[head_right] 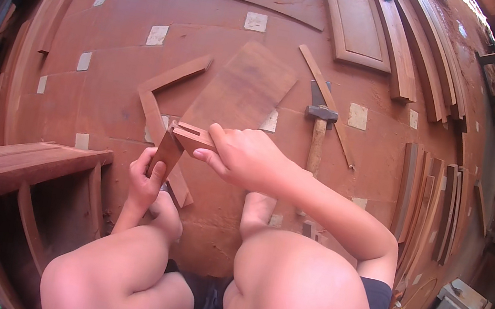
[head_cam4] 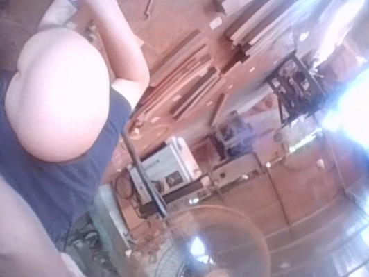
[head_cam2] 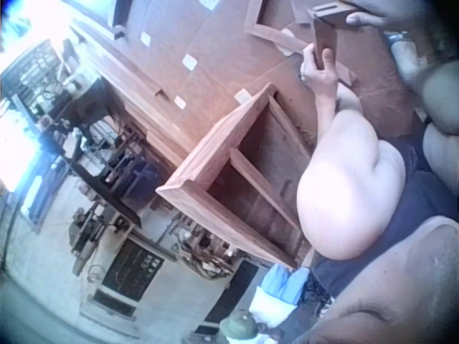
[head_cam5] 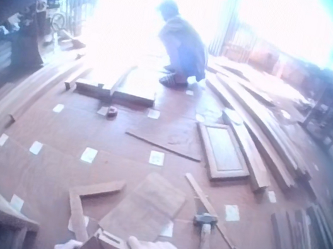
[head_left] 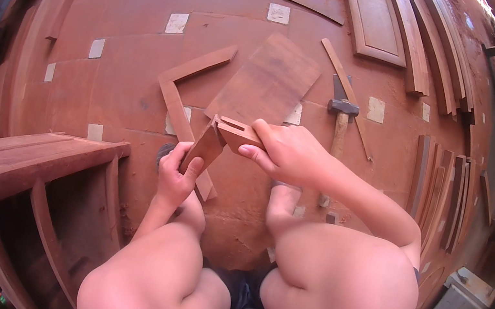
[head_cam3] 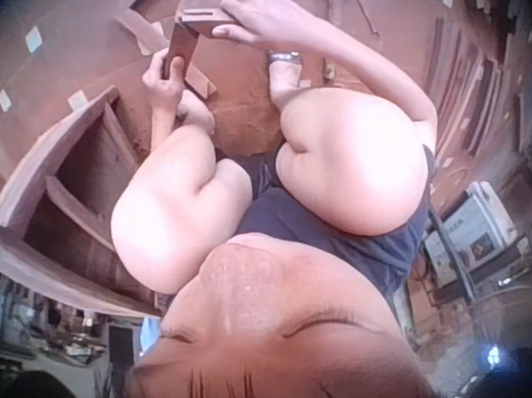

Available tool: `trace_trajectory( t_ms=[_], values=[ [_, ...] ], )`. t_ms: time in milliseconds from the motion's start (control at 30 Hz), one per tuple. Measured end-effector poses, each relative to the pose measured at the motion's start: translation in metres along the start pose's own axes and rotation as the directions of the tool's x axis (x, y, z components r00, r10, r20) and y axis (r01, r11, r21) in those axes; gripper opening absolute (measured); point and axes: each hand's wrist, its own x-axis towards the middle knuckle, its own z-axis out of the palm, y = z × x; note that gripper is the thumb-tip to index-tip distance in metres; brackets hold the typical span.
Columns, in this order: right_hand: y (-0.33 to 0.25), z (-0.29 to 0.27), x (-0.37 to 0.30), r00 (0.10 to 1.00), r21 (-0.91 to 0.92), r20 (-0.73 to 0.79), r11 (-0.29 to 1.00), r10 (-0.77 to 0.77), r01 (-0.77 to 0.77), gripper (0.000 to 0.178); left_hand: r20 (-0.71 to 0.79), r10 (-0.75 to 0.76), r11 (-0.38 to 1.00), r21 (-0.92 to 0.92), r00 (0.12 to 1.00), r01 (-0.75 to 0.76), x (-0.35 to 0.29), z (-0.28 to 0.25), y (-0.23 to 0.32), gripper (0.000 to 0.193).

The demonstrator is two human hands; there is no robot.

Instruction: The person assembles a wooden frame by hand, fitting four mitered pieces together and inserting a rectangular wooden panel into the center. They use a hammer to tap the joints and panel into place, then inspect the assembled unit.

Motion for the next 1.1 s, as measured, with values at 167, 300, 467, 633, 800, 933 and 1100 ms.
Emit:
trace_trajectory(
  t_ms=[167, 300, 467, 633, 800, 933, 1100],
  values=[
    [-0.014, 0.009, 0.009, 0.996, 0.048, -0.087, 0.999, -0.023, 0.027, 0.047, 0.074, 0.034, 0.986, 0.162, 0.997, -0.046, -0.004, -0.007, 0.005, 0.039],
    [-0.015, 0.000, 0.010, 1.000, -0.013, 0.026, 1.000, 0.007, -0.007, 0.046, 0.125, 0.032, 0.990, 0.131, 0.992, -0.048, -0.001, -0.008, 0.009, 0.039],
    [-0.009, 0.009, 0.001, 0.994, -0.057, 0.105, 0.998, 0.013, -0.007, 0.045, 0.204, 0.097, 0.933, 0.322, 0.974, -0.160, -0.010, -0.010, 0.001, 0.034],
    [-0.004, 0.024, -0.004, 0.999, 0.002, 0.027, 0.999, 0.036, -0.036, 0.046, 0.187, 0.015, 0.954, 0.291, 0.982, -0.070, -0.009, -0.006, 0.015, 0.036],
    [-0.004, 0.029, -0.006, 0.998, 0.022, 0.005, 0.998, 0.067, -0.067, 0.046, 0.216, -0.082, 0.961, 0.277, 0.973, 0.020, -0.007, -0.005, 0.019, 0.038],
    [0.007, 0.023, -0.004, 0.996, 0.004, 0.075, 0.999, 0.051, -0.051, 0.046, 0.242, -0.136, 0.957, 0.283, 0.961, 0.065, -0.005, 0.000, 0.021, 0.040],
    [0.004, 0.043, 0.001, 0.998, 0.057, -0.024, 0.996, 0.063, -0.061, 0.046, 0.190, -0.007, 0.967, 0.251, 0.982, -0.042, -0.003, -0.004, 0.017, 0.036]
  ],
)
